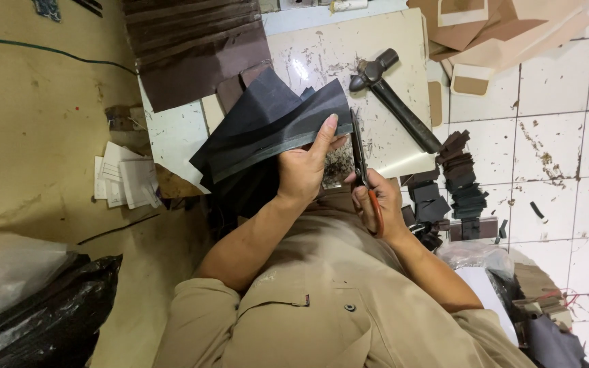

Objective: Cutting leather strips with scissors and using a hammer to flatten leather components on a workbench.

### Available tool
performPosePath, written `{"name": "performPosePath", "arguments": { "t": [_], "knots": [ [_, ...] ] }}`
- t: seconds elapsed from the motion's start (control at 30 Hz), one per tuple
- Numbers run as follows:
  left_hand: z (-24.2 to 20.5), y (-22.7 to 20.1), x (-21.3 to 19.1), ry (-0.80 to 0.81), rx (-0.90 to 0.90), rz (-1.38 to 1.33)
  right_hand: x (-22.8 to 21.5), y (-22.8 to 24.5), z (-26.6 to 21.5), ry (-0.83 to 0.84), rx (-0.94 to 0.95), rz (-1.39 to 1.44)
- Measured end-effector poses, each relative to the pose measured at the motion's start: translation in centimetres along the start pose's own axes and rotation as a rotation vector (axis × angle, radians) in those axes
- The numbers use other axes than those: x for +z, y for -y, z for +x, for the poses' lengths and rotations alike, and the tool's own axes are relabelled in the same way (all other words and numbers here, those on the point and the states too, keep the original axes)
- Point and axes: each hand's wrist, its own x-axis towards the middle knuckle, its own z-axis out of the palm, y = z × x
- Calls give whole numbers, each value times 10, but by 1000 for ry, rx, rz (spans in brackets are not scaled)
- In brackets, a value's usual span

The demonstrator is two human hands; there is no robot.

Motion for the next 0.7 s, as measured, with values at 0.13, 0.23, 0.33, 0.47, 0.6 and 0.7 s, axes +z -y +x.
{"name": "performPosePath", "arguments": {
  "t": [0.13, 0.23, 0.33, 0.47, 0.6, 0.7],
  "knots": [
    [2, 5, -4, -13, 24, -6, -4, 0, 10, -49, -17, -11],
    [-12, -28, 1, -56, 75, 60, -6, 5, 28, -89, -99, -71],
    [-25, -44, -6, 26, 164, 447, 3, 24, 58, -54, -250, 14],
    [-24, 3, -50, 9, 295, 397, 28, 58, 85, -15, -258, 8],
    [1, -58, -109, -137, 210, 295, 38, 69, 110, 53, -319, -28],
    [8, -106, -114, -151, 270, 56, 45, 76, 127, 62, -378, -60]
  ]
}}
